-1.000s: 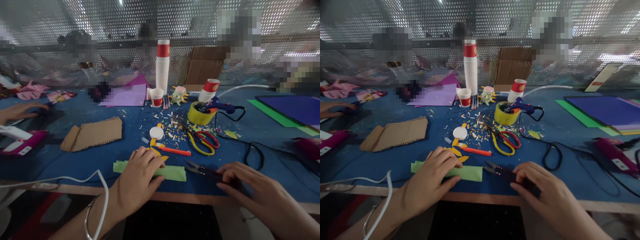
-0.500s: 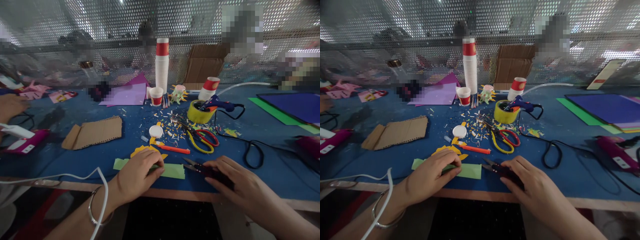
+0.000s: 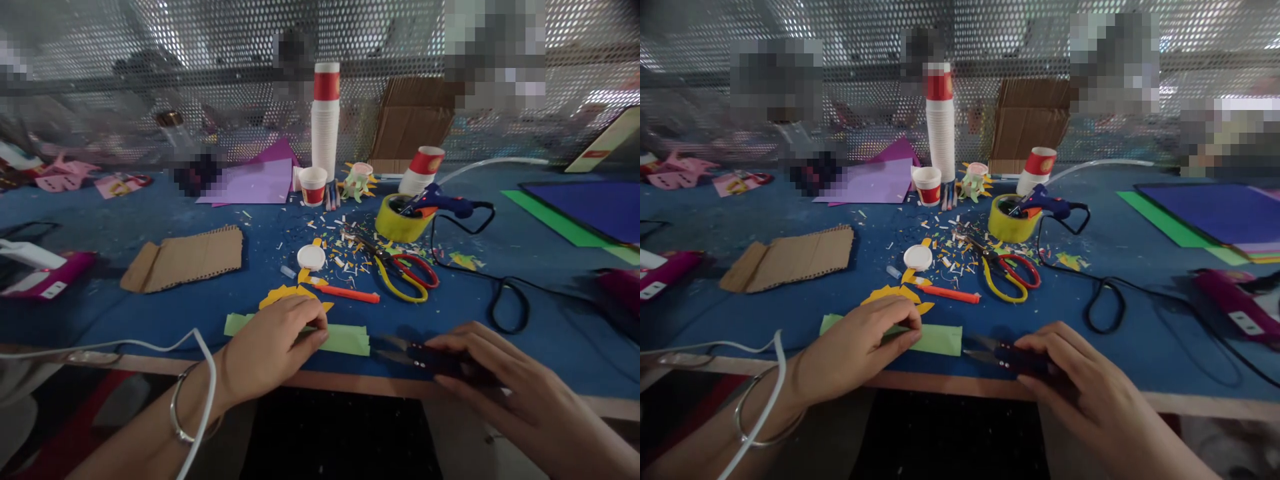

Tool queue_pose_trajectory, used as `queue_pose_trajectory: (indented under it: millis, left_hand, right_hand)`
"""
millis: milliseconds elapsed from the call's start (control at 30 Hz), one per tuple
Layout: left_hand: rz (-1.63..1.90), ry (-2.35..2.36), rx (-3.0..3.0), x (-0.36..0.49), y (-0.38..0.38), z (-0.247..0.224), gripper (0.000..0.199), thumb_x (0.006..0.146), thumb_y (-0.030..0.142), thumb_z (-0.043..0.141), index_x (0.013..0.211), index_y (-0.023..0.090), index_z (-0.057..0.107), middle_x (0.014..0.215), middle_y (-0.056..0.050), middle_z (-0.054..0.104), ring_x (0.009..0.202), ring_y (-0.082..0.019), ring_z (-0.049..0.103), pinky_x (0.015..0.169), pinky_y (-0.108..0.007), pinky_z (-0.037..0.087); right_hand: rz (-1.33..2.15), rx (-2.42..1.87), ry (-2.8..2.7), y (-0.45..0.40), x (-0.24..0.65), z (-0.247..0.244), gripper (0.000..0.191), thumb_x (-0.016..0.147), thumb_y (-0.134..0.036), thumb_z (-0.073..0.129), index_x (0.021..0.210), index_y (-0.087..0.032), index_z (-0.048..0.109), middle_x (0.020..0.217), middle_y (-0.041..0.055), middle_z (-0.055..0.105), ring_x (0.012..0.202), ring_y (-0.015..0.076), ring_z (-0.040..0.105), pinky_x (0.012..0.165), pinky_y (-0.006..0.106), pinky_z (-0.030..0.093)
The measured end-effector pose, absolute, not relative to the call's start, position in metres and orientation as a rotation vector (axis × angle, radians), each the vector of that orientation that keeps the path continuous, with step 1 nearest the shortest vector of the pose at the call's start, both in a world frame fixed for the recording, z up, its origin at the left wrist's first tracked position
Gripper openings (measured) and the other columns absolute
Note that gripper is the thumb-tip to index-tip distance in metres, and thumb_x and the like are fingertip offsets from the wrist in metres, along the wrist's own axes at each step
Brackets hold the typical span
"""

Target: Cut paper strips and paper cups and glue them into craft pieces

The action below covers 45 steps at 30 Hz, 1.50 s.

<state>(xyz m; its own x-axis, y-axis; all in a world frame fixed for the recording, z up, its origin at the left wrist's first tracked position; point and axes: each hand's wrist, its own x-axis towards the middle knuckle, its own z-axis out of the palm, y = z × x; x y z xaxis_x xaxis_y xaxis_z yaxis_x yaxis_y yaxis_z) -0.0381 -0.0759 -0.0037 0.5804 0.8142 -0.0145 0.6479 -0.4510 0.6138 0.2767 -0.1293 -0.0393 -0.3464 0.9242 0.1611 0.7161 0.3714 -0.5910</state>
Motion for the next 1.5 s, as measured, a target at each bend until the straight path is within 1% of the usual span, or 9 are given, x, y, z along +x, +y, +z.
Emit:
queue_pose_trajectory:
  millis: [167,300,467,567,700,800,1033,1300,1500]
  left_hand:
    - [0.378,1.153,2.314,-0.039,-0.076,-0.004,0.009,0.094,0.020,0.057,0.086,0.020,0.054,0.088,-0.001,0.062,0.085,-0.019,0.058,0.078,-0.037,0.046]
    - [0.378,1.173,2.485,-0.041,-0.075,-0.008,0.006,0.094,0.025,0.059,0.091,0.020,0.057,0.096,-0.005,0.063,0.093,-0.025,0.055,0.084,-0.046,0.047]
    - [0.465,1.008,2.666,-0.046,-0.073,-0.020,0.027,0.098,0.021,0.049,0.122,0.024,0.060,0.128,-0.011,0.059,0.119,-0.029,0.053,0.101,-0.052,0.044]
    - [0.394,0.920,2.691,-0.047,-0.072,-0.024,0.037,0.100,0.022,0.045,0.134,0.030,0.056,0.147,-0.010,0.050,0.138,-0.029,0.042,0.112,-0.054,0.037]
    - [0.256,0.884,2.676,-0.044,-0.074,-0.020,0.042,0.101,0.033,0.046,0.142,0.040,0.048,0.159,-0.005,0.038,0.149,-0.029,0.028,0.118,-0.058,0.027]
    - [0.125,0.896,2.657,-0.042,-0.076,-0.014,0.046,0.101,0.043,0.044,0.147,0.044,0.040,0.163,-0.002,0.031,0.152,-0.029,0.019,0.119,-0.062,0.019]
    - [0.017,0.859,2.617,-0.041,-0.075,-0.009,0.057,0.098,0.058,0.041,0.152,0.040,0.033,0.165,-0.005,0.021,0.153,-0.032,0.014,0.120,-0.063,0.011]
    - [-0.029,0.843,2.548,-0.040,-0.075,-0.002,0.063,0.096,0.064,0.040,0.152,0.039,0.033,0.166,-0.005,0.015,0.153,-0.031,0.010,0.121,-0.062,0.008]
    - [0.030,0.825,2.513,-0.041,-0.075,-0.002,0.062,0.094,0.061,0.048,0.151,0.041,0.034,0.166,-0.003,0.015,0.152,-0.033,0.013,0.120,-0.064,0.007]
  right_hand:
    - [0.579,-1.376,-2.254,-0.126,0.269,-0.037,0.020,0.094,-0.032,0.059,0.114,-0.028,0.062,0.105,0.0045,0.068,0.092,0.0180,0.070,0.075,0.027,0.059]
    - [0.565,-1.359,-2.296,-0.126,0.265,-0.036,0.021,0.094,-0.034,0.059,0.113,-0.028,0.063,0.105,0.0049,0.069,0.094,0.0185,0.070,0.078,0.029,0.060]
    - [0.591,-1.350,-2.330,-0.126,0.262,-0.035,0.021,0.094,-0.033,0.059,0.112,-0.027,0.065,0.104,0.0060,0.070,0.092,0.0198,0.070,0.076,0.031,0.060]
    - [0.613,-1.348,-2.345,-0.126,0.260,-0.033,0.021,0.093,-0.032,0.060,0.113,-0.027,0.066,0.104,0.0067,0.070,0.093,0.0206,0.069,0.077,0.033,0.060]
    - [0.653,-1.338,-2.358,-0.126,0.258,-0.032,0.022,0.093,-0.033,0.061,0.113,-0.027,0.066,0.105,0.0067,0.069,0.094,0.0205,0.069,0.078,0.033,0.060]
    - [0.674,-1.312,-2.359,-0.126,0.257,-0.031,0.022,0.093,-0.033,0.061,0.113,-0.027,0.067,0.103,0.0066,0.070,0.091,0.0200,0.070,0.076,0.031,0.060]
    - [0.718,-1.272,-2.356,-0.124,0.253,-0.029,0.020,0.095,-0.029,0.058,0.113,-0.026,0.066,0.102,0.0064,0.069,0.091,0.0190,0.069,0.076,0.030,0.059]
    - [0.791,-1.260,-2.331,-0.122,0.241,-0.028,0.018,0.096,-0.028,0.057,0.111,-0.025,0.066,0.100,0.0063,0.067,0.088,0.0187,0.068,0.074,0.031,0.059]
    - [0.737,-1.248,-2.318,-0.121,0.236,-0.027,0.017,0.095,-0.026,0.057,0.108,-0.025,0.067,0.097,0.0057,0.067,0.085,0.0183,0.068,0.072,0.030,0.059]
